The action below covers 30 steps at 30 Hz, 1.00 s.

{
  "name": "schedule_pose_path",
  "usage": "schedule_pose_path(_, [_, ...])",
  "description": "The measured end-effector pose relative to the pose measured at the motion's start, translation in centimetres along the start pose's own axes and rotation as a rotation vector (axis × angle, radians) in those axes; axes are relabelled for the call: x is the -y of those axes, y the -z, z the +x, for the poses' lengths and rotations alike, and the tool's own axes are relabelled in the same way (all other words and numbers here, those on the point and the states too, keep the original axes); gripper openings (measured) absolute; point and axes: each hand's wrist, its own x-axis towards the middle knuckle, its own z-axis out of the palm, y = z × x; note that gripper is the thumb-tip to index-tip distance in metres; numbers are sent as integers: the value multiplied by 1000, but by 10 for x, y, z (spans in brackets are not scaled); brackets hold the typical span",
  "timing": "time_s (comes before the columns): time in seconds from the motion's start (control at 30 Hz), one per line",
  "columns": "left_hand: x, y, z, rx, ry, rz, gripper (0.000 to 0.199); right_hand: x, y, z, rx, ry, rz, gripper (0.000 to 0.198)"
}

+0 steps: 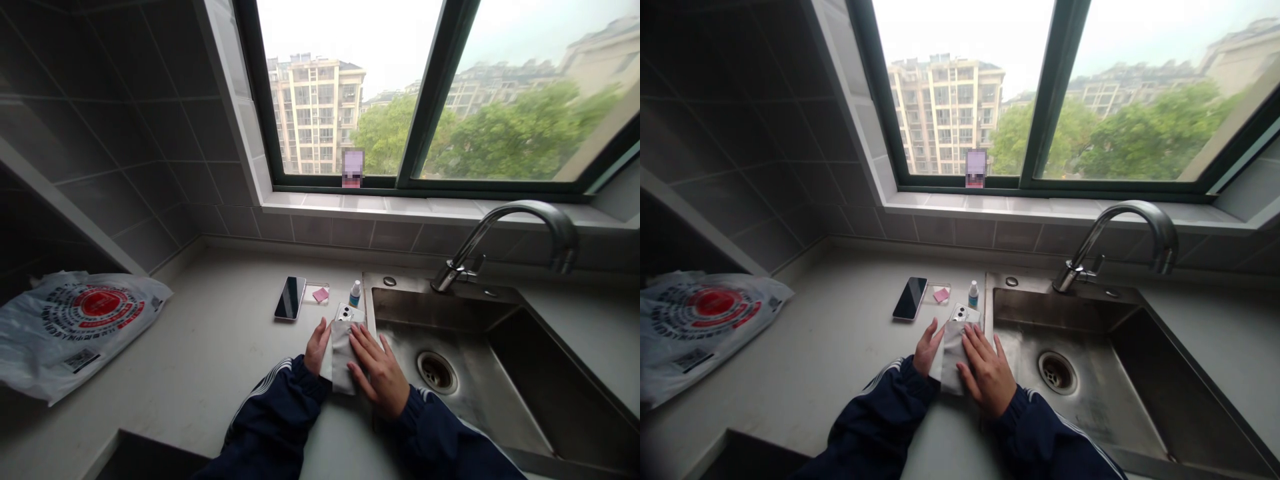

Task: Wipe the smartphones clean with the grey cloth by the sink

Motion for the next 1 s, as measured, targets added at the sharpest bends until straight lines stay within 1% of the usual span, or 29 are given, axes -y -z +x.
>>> schedule_pose_path(0.1, [1, 1, -1, 2, -4, 7, 62, 2, 1, 0, -8, 34, 24, 50])
schedule_pose_path(0.27, [1, -3, -3, -45, 5, 13, 65, 11, 12, 3, 51, 204, 101, 43])
schedule_pose_path(0.37, [-1, -4, -4, -52, 21, 16, 66, 15, 15, 4, 81, 258, 123, 43])
schedule_pose_path(0.47, [-2, -3, -4, -51, 27, 14, 66, 17, 14, 5, 96, 244, 111, 49])
schedule_pose_path(0.57, [-1, 0, -3, -54, 10, 4, 66, 15, 9, 4, 91, 193, 82, 55])
schedule_pose_path(0.8, [4, -3, -1, -64, -107, -22, 60, 7, 0, 0, 56, 97, 36, 55])
schedule_pose_path(0.93, [0, -1, -3, -92, -173, -41, 68, 9, 1, 0, 77, 131, 48, 54])
schedule_pose_path(1.0, [-4, 2, -5, -96, -172, -41, 74, 13, 3, 0, 102, 169, 62, 53])
